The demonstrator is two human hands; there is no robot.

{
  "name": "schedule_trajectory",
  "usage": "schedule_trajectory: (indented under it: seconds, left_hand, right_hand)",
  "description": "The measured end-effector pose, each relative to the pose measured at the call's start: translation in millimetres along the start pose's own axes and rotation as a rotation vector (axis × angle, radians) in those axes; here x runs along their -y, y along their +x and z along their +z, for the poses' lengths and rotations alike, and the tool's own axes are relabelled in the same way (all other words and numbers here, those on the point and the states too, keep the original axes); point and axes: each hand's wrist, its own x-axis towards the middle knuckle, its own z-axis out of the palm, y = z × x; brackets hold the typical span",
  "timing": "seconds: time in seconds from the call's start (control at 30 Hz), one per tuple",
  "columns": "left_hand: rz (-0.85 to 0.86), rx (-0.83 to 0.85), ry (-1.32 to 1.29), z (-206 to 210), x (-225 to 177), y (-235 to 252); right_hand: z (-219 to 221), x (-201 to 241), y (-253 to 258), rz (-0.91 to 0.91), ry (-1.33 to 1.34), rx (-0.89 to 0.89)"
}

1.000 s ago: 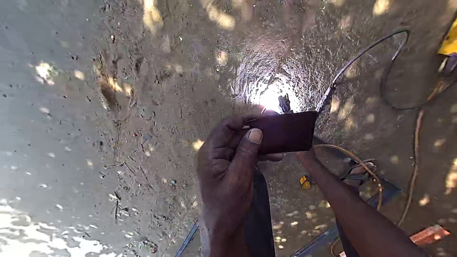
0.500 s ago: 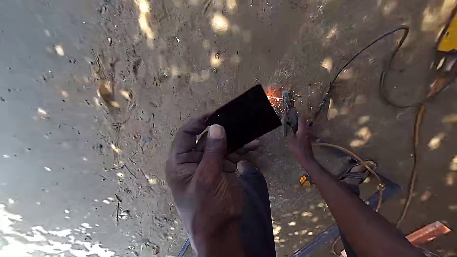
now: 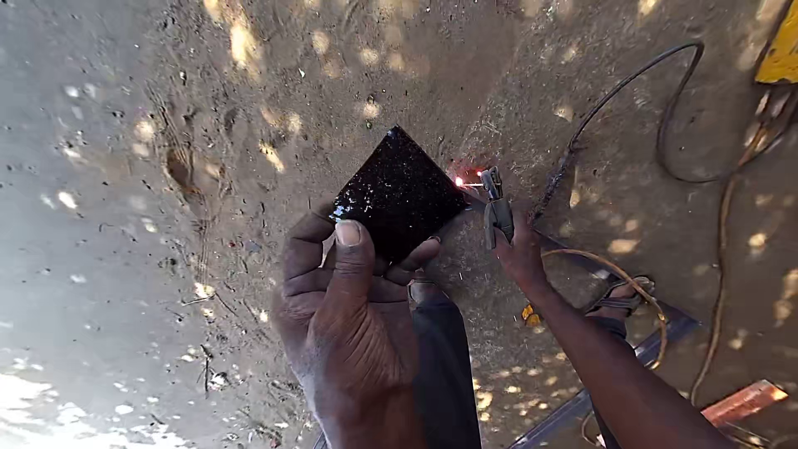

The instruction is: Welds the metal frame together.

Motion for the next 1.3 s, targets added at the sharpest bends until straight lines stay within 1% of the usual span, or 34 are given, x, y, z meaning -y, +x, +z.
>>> schedule_trajectory:
  seconds: [0.1,0.2,0.27,0.33,0.4,0.47,0.5,0.6,0.67,0.73,0.87,1.1,1.2,1.3]
  left_hand:
    - [0.027,0.121,0.036,-1.2,2.3,-0.9]
    - [0.03,0.267,0.126,-2.1,4.0,-2.3]
    - [0.036,0.35,0.173,-1.4,5.0,-3.4]
    - [0.039,0.399,0.246,-1.2,5.4,-4.4]
    - [0.034,0.412,0.248,-0.8,5.7,-3.9]
    - [0.026,0.356,0.226,-1.2,5.8,-3.9]
    - [0.024,0.301,0.209,-1.5,5.7,-4.4]
    - [0.026,0.066,0.104,-3.7,2.6,-0.1]
    - [0.006,-0.094,0.032,-6.0,0.9,2.0]
    - [-0.007,-0.18,-0.035,-6.8,2.1,3.5]
    - [0.006,-0.249,-0.089,-7.2,3.3,5.7]
    - [0.033,-0.307,-0.099,-5.6,4.6,5.6]
    - [0.042,-0.298,-0.133,-3.3,5.3,4.7]
    - [0.058,-0.265,-0.155,-2.4,4.6,4.3]
  right_hand:
    - [1.1,-1.5,0.1,-0.004,-0.007,-0.001]
    - [-0.2,-0.6,-3.5,0.004,-0.024,0.006]
    - [-0.4,-1.4,-8.1,-0.014,-0.022,-0.02]
    - [-6.2,5.7,-10.1,-0.016,-0.029,-0.013]
    - [-0.9,5.5,-6.1,-0.007,-0.075,-0.004]
    - [6.1,1.3,-2.9,-0.011,-0.09,0.018]
    - [5.6,2.0,-0.5,-0.005,-0.081,0.022]
    - [-4.3,9.7,4.1,0.088,0.021,0.004]
    - [-10.1,6.6,-1.0,0.068,0.053,-0.063]
    - [-15.9,-0.3,-9.1,0.026,0.065,-0.122]
    - [-23.5,-6.8,-18.5,0.002,0.058,-0.163]
    - [-30.8,-7.6,-27.9,0.02,0.084,-0.145]
    - [-27.5,-8.7,-25.5,0.02,0.062,-0.101]
    - [-18.0,-5.4,-7.6,0.036,0.035,-0.054]
